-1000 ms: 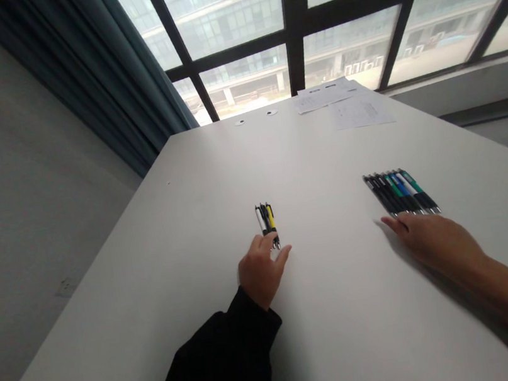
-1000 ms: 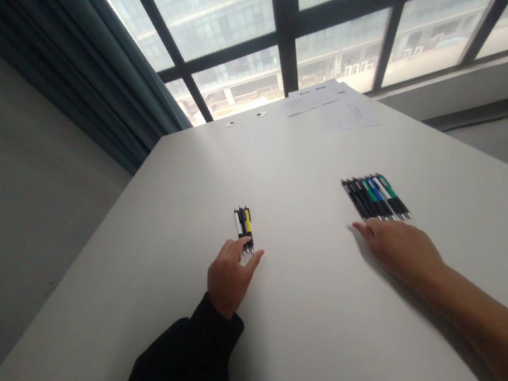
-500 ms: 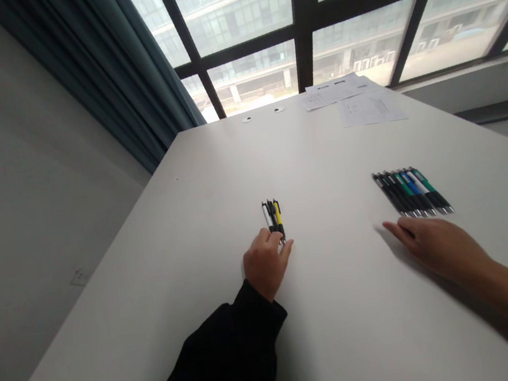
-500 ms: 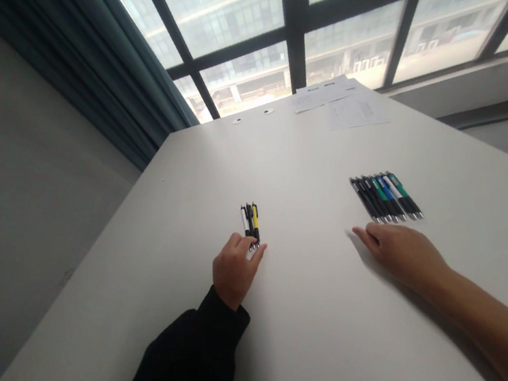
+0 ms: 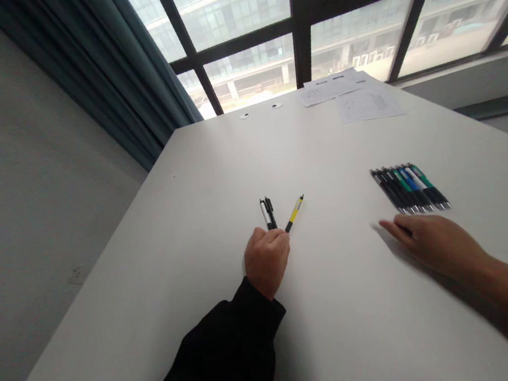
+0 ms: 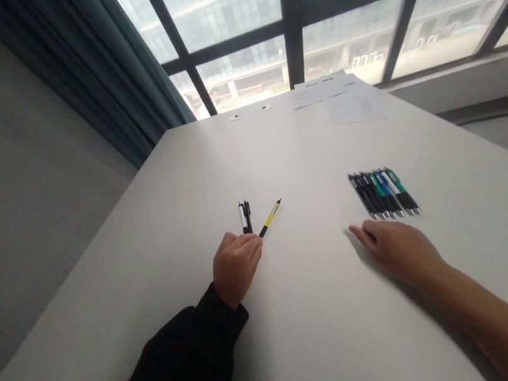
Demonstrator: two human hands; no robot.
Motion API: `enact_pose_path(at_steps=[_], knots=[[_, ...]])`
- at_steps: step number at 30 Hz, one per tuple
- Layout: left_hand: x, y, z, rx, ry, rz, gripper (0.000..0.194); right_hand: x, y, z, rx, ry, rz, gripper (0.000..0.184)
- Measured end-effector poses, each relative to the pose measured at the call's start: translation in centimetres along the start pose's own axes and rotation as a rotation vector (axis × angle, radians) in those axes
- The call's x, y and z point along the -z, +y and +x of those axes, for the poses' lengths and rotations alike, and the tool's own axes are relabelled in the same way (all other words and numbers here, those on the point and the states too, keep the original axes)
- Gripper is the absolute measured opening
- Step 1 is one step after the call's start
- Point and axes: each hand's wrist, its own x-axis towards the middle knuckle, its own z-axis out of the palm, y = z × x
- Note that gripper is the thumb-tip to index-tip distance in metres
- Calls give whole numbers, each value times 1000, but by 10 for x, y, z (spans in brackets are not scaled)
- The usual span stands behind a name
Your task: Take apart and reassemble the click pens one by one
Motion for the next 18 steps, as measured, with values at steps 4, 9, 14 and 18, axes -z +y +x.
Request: enact_pose_path(at_steps=[4,9,14,18], knots=[[-4,-1,0,-33,50,-21,9,-4,1,-1,112,65,48,52],[-4,10,-4,-187,35,-136,9,0,-8,-5,258,44,205,39],[-3,21,-13,-326,-22,-385,13,5,-18,-10,387,0,304,27],[4,23,-20,-198,14,-716,10,10,-27,-13,475,-14,398,14]])
